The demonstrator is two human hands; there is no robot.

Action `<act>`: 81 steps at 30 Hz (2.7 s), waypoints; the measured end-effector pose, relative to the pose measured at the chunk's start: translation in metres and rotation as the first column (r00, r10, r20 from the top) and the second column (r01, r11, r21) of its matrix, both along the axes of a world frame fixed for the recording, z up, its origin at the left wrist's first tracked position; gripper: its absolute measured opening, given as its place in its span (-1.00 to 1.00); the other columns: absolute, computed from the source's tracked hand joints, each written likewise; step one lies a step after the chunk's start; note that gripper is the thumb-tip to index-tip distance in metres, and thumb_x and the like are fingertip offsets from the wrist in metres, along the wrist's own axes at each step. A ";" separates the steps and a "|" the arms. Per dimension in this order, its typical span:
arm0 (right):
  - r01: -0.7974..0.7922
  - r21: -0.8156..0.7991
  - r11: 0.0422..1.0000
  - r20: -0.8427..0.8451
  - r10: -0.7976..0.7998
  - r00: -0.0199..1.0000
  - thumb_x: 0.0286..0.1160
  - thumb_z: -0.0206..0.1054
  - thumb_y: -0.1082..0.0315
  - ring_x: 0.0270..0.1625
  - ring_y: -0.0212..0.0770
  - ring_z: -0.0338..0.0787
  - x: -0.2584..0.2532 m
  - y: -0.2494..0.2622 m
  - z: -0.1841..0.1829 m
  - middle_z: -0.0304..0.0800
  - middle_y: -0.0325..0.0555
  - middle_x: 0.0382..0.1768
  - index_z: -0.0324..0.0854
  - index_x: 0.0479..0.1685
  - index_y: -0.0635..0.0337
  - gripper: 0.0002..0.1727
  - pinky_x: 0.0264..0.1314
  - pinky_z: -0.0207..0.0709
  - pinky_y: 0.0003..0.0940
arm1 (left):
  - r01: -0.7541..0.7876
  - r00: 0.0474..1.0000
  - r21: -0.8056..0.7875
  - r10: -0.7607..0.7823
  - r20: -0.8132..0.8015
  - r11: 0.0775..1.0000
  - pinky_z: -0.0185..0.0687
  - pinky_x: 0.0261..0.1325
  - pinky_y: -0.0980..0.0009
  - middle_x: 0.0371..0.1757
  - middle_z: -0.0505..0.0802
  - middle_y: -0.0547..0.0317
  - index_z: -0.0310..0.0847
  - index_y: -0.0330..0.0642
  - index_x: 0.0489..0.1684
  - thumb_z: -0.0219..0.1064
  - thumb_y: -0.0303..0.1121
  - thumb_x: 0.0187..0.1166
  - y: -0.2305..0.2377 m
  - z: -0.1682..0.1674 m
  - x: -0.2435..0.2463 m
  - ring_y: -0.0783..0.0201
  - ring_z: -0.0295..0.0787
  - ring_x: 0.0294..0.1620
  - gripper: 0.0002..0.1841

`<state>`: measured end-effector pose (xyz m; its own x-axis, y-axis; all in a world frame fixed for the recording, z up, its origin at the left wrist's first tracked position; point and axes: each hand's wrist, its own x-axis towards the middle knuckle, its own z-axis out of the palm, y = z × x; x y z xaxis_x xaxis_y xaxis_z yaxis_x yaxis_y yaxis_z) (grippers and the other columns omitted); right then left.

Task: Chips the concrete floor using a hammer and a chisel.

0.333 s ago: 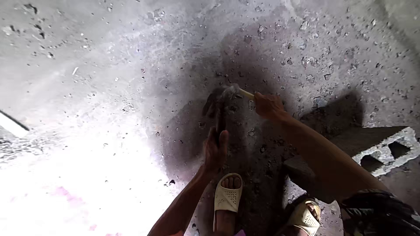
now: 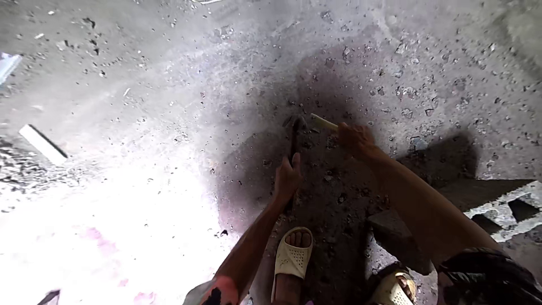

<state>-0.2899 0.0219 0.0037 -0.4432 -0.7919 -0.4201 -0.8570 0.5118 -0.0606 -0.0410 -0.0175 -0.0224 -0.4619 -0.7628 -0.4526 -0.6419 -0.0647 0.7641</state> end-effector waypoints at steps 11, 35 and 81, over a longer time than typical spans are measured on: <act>0.010 -0.043 0.999 0.159 -0.003 0.987 0.87 0.00 0.05 0.12 0.37 0.83 -0.019 -0.007 -0.010 0.85 0.27 -0.02 0.69 0.17 0.15 -0.56 0.07 0.59 0.45 | -0.084 0.990 -0.238 0.053 -0.132 0.968 0.45 -0.65 0.13 -0.61 0.51 0.07 0.43 -0.11 0.06 -0.24 0.40 0.74 0.009 0.012 -0.013 0.09 0.47 -0.71 -0.30; -0.016 -0.059 0.998 0.189 0.027 0.982 0.82 0.08 0.06 0.12 0.33 0.82 -0.025 -0.022 -0.003 0.85 0.24 -0.03 0.75 0.04 0.17 -0.58 0.06 0.56 0.46 | -0.032 0.989 -0.156 0.008 -0.149 0.987 0.52 -0.55 0.12 -0.60 0.53 0.07 0.52 -0.19 0.02 -0.16 0.28 0.81 0.013 0.033 0.005 0.12 0.50 -0.65 -0.35; -0.203 0.050 0.978 0.035 0.202 0.979 0.83 0.04 0.10 0.11 0.41 0.82 -0.019 -0.054 0.009 0.86 0.29 -0.04 0.76 0.08 0.16 -0.59 0.05 0.54 0.51 | -0.172 0.967 -0.036 0.162 -0.194 0.984 0.44 -0.70 0.16 -0.61 0.49 0.02 0.44 -0.09 0.07 -0.25 0.45 0.70 -0.022 0.039 0.017 0.07 0.44 -0.74 -0.27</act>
<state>-0.3093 -0.0325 0.0129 -0.2626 -0.8401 -0.4746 -0.9414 0.3311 -0.0651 -0.0239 -0.0399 0.0170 -0.3997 -0.8566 -0.3262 -0.4681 -0.1152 0.8761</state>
